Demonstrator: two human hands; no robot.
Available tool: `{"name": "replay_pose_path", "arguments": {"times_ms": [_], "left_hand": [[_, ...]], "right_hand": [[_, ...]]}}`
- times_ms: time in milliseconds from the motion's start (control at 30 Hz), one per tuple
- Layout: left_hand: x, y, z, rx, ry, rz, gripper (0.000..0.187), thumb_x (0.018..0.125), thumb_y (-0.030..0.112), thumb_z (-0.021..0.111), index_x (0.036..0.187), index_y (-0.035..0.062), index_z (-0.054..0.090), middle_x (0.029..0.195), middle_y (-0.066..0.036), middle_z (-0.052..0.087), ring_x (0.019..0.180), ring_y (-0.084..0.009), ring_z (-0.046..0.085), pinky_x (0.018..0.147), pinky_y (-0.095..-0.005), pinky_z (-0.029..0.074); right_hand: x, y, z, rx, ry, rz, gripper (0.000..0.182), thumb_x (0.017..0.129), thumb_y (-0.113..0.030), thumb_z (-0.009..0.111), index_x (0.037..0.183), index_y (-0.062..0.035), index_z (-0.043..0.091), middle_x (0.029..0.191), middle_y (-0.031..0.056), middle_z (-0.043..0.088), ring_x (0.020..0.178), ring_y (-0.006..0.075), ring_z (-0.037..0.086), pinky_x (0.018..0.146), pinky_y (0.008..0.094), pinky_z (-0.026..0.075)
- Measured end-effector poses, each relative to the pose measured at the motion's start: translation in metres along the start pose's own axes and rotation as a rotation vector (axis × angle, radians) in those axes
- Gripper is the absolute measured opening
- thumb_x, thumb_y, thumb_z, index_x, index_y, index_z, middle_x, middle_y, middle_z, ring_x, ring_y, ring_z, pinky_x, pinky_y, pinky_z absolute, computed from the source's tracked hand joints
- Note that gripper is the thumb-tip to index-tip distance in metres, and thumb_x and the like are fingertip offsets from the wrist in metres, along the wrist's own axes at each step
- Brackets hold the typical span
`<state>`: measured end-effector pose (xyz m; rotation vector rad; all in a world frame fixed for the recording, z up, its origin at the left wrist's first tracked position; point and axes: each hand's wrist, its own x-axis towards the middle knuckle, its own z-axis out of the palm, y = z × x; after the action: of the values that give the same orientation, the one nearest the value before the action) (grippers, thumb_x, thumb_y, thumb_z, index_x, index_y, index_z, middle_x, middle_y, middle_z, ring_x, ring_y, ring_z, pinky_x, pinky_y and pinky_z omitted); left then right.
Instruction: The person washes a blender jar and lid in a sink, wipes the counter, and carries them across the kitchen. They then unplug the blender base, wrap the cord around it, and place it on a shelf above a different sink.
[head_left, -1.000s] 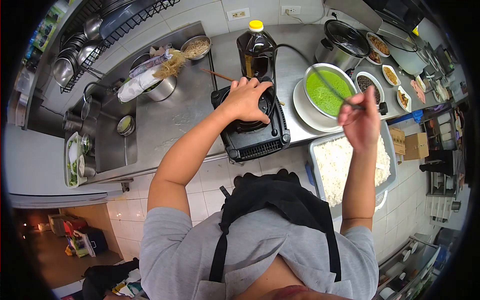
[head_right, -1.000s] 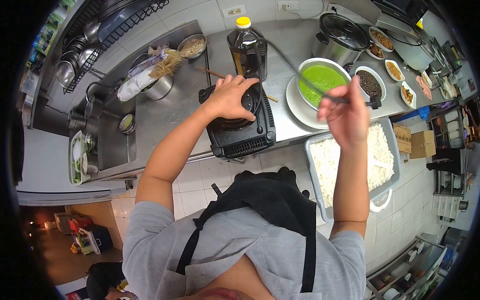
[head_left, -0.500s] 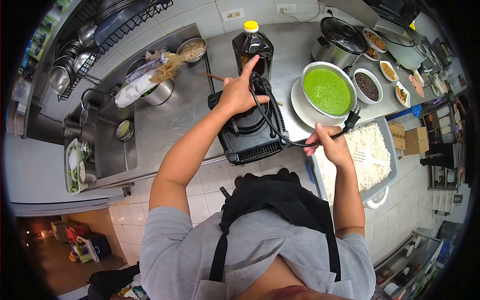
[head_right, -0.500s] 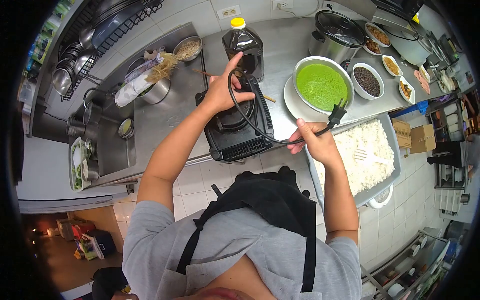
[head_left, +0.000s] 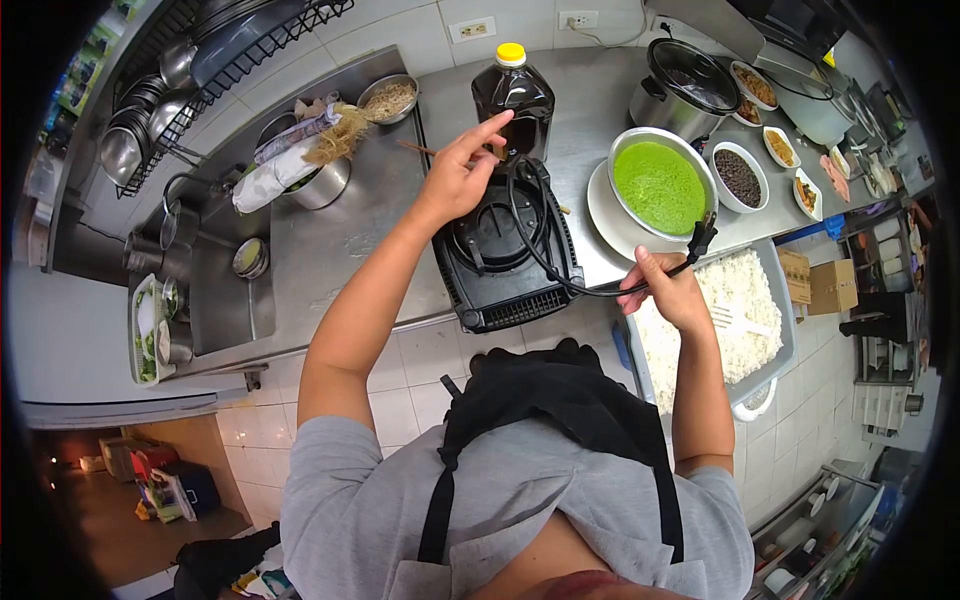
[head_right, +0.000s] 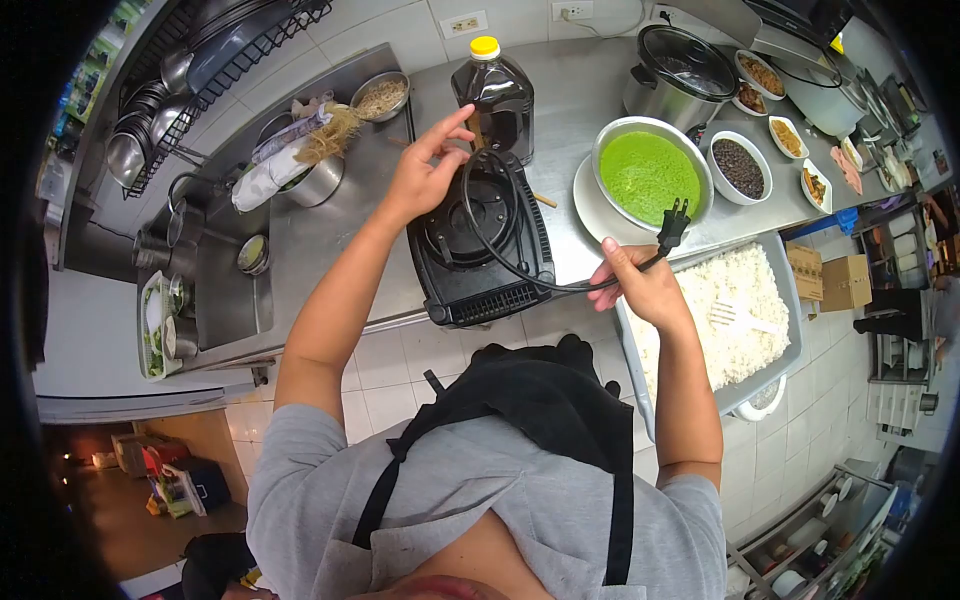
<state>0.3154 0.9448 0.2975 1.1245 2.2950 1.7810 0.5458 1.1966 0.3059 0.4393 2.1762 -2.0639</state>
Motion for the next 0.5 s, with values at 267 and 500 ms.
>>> {"name": "replay_pose_path", "arguments": {"times_ms": [267, 500], "left_hand": [[0.008, 0.036, -0.016, 0.18, -0.301, 0.087, 0.027, 0.083, 0.009, 0.063, 0.109, 0.0053, 0.068, 0.111, -0.007, 0.065, 0.101, -0.0206, 0.061, 0.088, -0.0324, 0.049], [-0.014, -0.005, -0.038, 0.668, -0.329, 0.044, 0.027, 0.075, 0.009, 0.064, 0.1, 0.0065, 0.072, 0.116, -0.01, 0.059, 0.112, -0.0286, 0.052, 0.099, -0.0387, 0.042]], "right_hand": [[0.009, -0.015, 0.005, -0.105, 0.018, 0.005, 0.056, 0.098, -0.04, 0.051, 0.075, 0.0093, 0.062, 0.064, 0.0161, 0.063, 0.052, 0.0205, 0.065, 0.049, 0.0287, 0.054], [0.014, -0.007, 0.012, -0.112, -0.025, -0.033, 0.045, 0.098, -0.036, 0.052, 0.085, 0.0047, 0.065, 0.063, 0.0097, 0.063, 0.049, 0.0129, 0.058, 0.048, 0.0242, 0.047]]}}
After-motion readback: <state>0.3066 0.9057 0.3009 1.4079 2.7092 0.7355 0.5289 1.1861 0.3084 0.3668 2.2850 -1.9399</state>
